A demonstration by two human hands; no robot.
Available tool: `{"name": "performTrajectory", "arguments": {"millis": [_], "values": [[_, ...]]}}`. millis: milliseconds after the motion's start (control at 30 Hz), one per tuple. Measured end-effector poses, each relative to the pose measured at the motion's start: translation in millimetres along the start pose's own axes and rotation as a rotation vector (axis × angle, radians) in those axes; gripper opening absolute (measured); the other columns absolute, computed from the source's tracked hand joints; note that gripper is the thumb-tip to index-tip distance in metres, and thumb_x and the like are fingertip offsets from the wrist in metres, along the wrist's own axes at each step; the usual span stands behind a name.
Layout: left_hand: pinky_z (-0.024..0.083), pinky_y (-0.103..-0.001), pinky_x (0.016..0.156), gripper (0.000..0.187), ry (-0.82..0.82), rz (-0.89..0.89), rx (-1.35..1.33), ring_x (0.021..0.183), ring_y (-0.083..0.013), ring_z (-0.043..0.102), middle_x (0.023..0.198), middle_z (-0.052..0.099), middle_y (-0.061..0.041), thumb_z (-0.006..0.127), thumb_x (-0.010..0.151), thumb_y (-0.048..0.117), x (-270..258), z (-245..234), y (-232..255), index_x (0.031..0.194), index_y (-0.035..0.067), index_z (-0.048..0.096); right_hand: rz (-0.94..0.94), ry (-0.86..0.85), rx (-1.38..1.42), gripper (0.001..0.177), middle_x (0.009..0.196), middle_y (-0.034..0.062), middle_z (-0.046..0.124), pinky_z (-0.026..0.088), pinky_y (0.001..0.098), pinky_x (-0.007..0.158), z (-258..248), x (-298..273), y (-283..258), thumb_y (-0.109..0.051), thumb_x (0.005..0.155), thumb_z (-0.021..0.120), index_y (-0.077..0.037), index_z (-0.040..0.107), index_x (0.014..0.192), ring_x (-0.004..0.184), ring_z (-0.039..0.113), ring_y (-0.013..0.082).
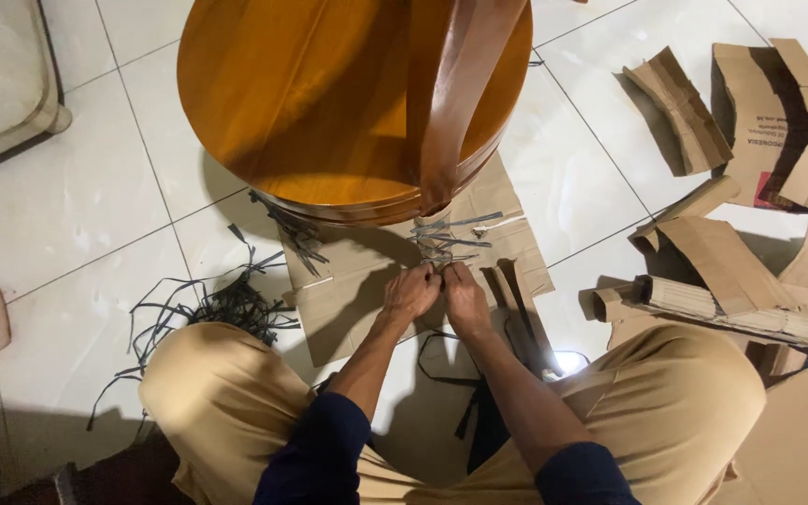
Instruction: Wrapping a wooden chair leg with cardboard and securing it with multiple plastic cable ties for protection.
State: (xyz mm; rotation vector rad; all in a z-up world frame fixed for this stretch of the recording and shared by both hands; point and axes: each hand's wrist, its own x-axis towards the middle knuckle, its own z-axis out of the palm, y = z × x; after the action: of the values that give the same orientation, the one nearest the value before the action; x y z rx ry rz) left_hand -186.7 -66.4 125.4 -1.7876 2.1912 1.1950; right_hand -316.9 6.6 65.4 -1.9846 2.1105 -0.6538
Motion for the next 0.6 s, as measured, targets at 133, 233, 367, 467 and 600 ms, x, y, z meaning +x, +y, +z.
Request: {"name": "performTrajectory", "arguments": {"millis": [133,233,367,467,600], "values": [[0.059,-0.053,0.082,0.035,0.035,-0.046,-0.157,0.095,-0.0435,0.072,0.095,0.076,-0.017,0.045,0.093,0.036,25.1,31.4,-26.5,0.100,0.021,0.076,-0.009,0.079,0.186,0.013,0.102,0.0011,0.060,0.060,0.0327,0.084,-15.7,-2.8,-11.1,-0.011,0.089,0.066,-0.012,0.065,0.101,0.102,0.068,0.0229],[0.058,-0.040,0.070,0.039,0.088,-0.127,-0.445,0.076,-0.0252,0.071,0.076,0.072,-0.011,0.055,0.094,0.047,46.2,62.1,-42.0,0.084,0.015,0.075,0.047,0.082,0.224,0.013,0.104,-0.0001,0.060,0.060,0.0370,0.083,-14.2,-6.3,-9.1,-0.015,0.091,0.066,-0.016,0.064,0.103,0.101,0.068,0.0249],[0.060,-0.024,0.057,0.032,0.048,-0.354,-0.812,0.063,-0.0148,0.070,0.065,0.070,-0.004,0.075,0.086,0.044,77.9,111.2,-74.3,0.094,0.013,0.079,0.069,0.145,0.288,0.006,0.103,-0.0060,0.065,0.059,0.0309,0.086,-23.7,-5.6,-24.7,-0.014,0.091,0.072,-0.017,0.071,0.096,0.100,0.071,0.0197],[0.046,-0.026,0.105,0.057,-0.062,-0.417,-1.207,0.128,-0.0163,0.052,0.131,0.054,-0.005,0.072,0.093,0.050,44.0,90.6,-46.3,0.131,0.009,0.063,0.220,0.174,0.500,0.009,0.098,0.0078,0.073,0.059,0.0437,0.078,-48.4,-0.9,-50.3,-0.016,0.097,0.069,-0.010,0.075,0.094,0.098,0.071,0.0337],[0.032,-0.035,0.100,0.033,0.163,-0.470,-1.611,0.118,-0.0241,0.036,0.129,0.044,-0.011,0.058,0.103,0.030,19.6,82.2,-9.4,0.127,0.007,0.056,0.609,0.362,0.915,0.026,0.080,0.0133,0.075,0.060,0.0363,0.062,7.8,-6.5,-29.3,-0.025,0.105,0.063,-0.006,0.072,0.091,0.076,0.074,0.0244]]}}
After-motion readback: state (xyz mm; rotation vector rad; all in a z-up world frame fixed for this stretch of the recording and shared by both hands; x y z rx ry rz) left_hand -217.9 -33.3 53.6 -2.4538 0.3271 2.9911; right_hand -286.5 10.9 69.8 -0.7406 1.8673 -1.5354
